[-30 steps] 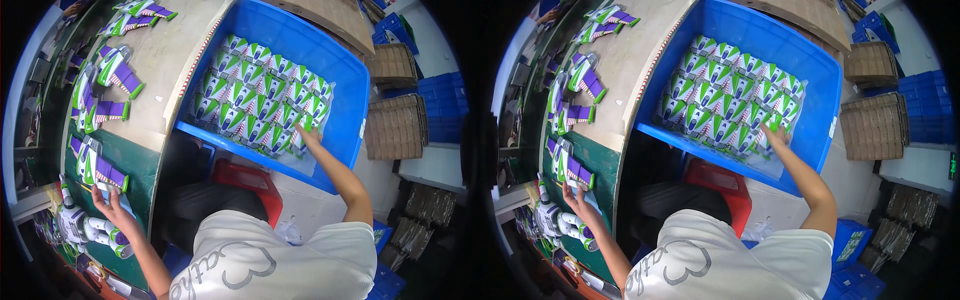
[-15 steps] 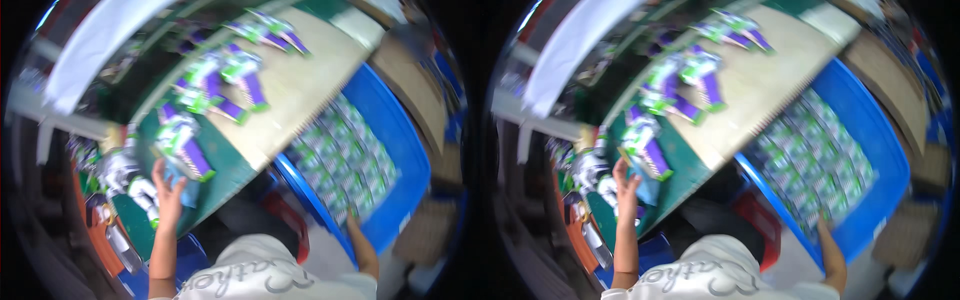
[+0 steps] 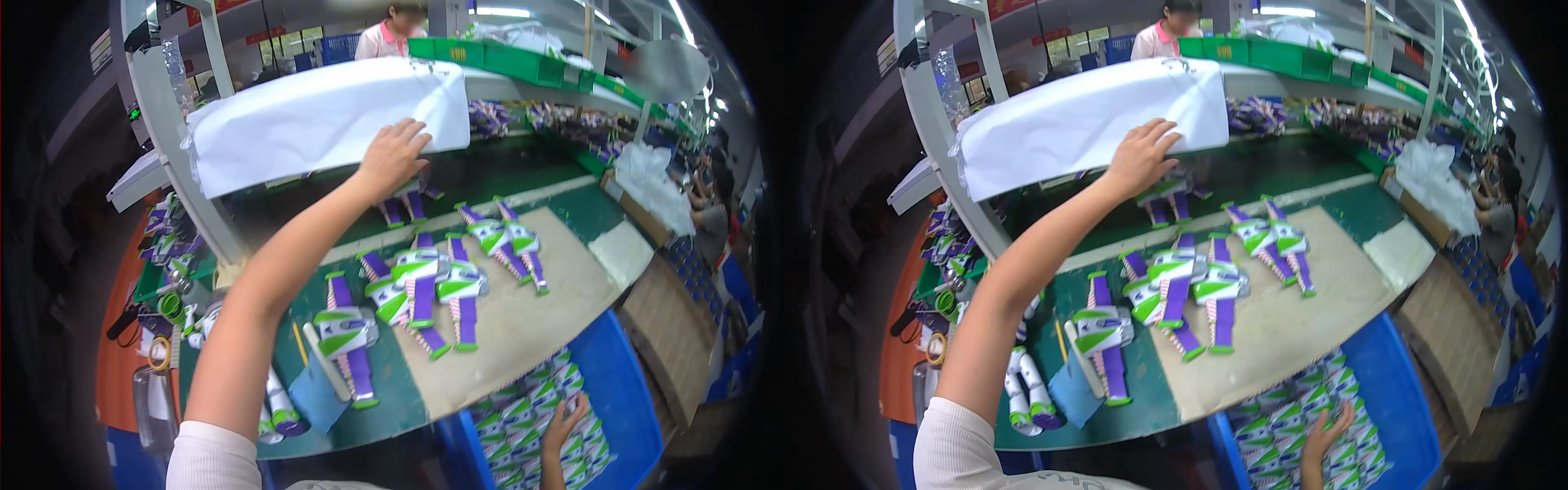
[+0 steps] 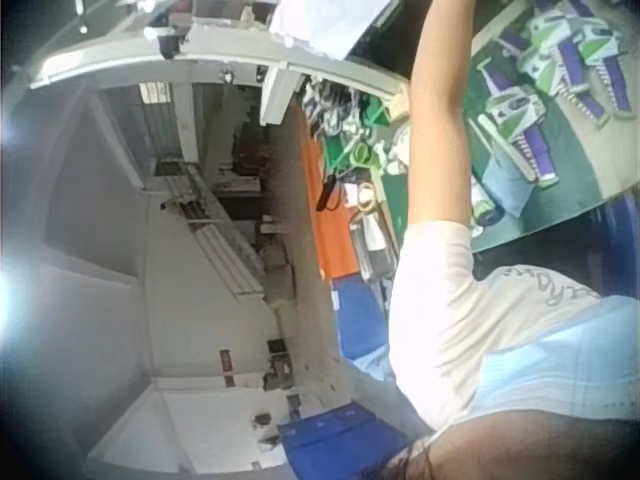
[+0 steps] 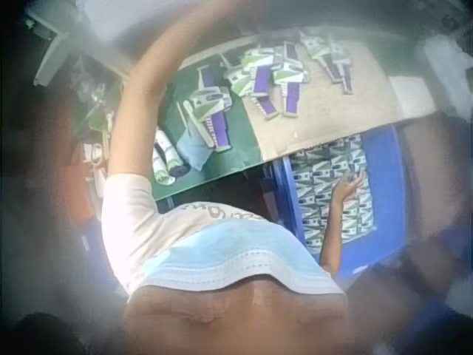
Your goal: The person tests and attaches toy wing packs onto action figures by hand, smooths components with a flat tool, and packs toy parts into a plastic bin lined with a sheet.
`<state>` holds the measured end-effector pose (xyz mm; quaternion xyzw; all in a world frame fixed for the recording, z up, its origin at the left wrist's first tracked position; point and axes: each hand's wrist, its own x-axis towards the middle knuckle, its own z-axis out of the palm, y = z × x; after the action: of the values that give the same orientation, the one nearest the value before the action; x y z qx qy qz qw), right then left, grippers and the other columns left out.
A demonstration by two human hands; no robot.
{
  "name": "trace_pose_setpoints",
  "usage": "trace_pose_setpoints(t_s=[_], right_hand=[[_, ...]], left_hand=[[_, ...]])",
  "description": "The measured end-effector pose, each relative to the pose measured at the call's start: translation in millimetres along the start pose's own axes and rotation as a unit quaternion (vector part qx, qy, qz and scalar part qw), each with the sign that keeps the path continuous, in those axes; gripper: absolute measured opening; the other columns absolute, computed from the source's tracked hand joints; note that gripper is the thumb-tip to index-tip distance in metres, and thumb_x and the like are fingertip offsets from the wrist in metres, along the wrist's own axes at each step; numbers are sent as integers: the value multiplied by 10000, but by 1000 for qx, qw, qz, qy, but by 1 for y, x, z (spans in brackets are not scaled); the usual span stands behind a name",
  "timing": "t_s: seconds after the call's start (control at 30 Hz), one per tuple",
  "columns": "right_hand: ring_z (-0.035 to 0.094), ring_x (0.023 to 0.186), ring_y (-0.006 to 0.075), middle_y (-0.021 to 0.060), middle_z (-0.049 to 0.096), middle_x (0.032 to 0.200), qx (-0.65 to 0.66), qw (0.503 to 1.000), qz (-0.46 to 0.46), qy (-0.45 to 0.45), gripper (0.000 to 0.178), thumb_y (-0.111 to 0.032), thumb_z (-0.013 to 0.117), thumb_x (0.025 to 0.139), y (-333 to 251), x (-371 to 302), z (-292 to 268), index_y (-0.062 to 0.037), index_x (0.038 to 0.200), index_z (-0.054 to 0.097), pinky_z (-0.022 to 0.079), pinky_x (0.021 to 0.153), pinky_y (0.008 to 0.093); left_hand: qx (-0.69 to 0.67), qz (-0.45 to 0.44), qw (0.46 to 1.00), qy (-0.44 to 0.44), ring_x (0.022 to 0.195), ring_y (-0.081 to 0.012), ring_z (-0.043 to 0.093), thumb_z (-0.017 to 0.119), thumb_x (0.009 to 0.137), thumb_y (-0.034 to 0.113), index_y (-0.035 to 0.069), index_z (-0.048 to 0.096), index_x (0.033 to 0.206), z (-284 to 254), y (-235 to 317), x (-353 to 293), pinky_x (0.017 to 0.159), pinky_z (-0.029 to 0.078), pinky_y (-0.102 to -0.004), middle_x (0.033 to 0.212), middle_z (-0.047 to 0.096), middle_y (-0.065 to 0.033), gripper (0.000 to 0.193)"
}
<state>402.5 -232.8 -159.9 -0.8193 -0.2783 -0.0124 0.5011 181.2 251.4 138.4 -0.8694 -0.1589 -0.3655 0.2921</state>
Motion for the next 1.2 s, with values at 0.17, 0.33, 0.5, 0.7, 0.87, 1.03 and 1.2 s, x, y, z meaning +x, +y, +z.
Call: trace_pose_setpoints(t_s=[0.17, 0.33, 0.5, 0.7, 0.87, 1.03, 1.2], right_hand=[[287, 1264, 302, 169, 274, 1372, 29, 997, -47, -57, 451, -146, 491, 886, -91, 26, 20, -16, 1294, 351, 282, 983, 408], [359, 1206, 304, 171, 365, 1297, 106, 977, -155, -99, 365, -74, 495, 833, -152, 89, 34, 0, 1186, 442, 298, 979, 402], [526, 996, 213, 119, 563, 1026, 263, 898, -274, -222, 149, -85, 496, 886, -247, 169, 122, 19, 966, 567, 389, 872, 295], [550, 972, 193, 87, 562, 1100, 563, 738, 123, -352, 427, -353, 513, 900, -355, 258, 230, -38, 1189, 513, 423, 827, 328], [539, 843, 185, 56, 537, 926, 666, 609, 174, -394, 284, -283, 573, 869, -387, 296, 269, -66, 1042, 516, 407, 697, 348], [534, 757, 168, 31, 537, 854, 661, 642, 143, -361, 179, -226, 607, 851, -387, 306, 261, -82, 950, 567, 412, 620, 316], [533, 753, 162, 28, 527, 837, 621, 692, 75, -360, 190, -247, 610, 852, -376, 311, 254, -91, 953, 569, 412, 630, 314]], left_hand=[[3, -116, 993, 21, 1072, -269, 462, 742, 646, 253, 96, 557, 1037, 33, -2, 43, 862, 392, -383, 1094, 525, -78, 460], [-79, -145, 986, -1, 913, -252, 558, 735, 671, 228, 85, 621, 835, 42, -17, 61, 767, 448, -364, 945, 589, -76, 245], [-147, -204, 966, -54, 790, -251, 613, 686, 756, 212, 38, 668, 779, 20, -35, 61, 696, 478, -338, 858, 642, -83, 177], [-211, -154, 964, -50, 800, -273, 623, 623, 831, 204, -1, 679, 829, 21, -32, 70, 723, 476, -344, 886, 659, -104, 213], [-204, -124, 968, -75, 812, -286, 616, 600, 847, 192, -8, 670, 852, 11, -33, 70, 736, 472, -351, 894, 652, -118, 212], [-165, -101, 979, -63, 827, -297, 602, 580, 856, 184, 0, 666, 839, 6, -37, 71, 748, 465, -360, 900, 647, -117, 204], [-138, -165, 975, -48, 827, -303, 594, 567, 858, 218, 22, 648, 842, 4, -32, 72, 726, 464, -384, 874, 638, -110, 212]])
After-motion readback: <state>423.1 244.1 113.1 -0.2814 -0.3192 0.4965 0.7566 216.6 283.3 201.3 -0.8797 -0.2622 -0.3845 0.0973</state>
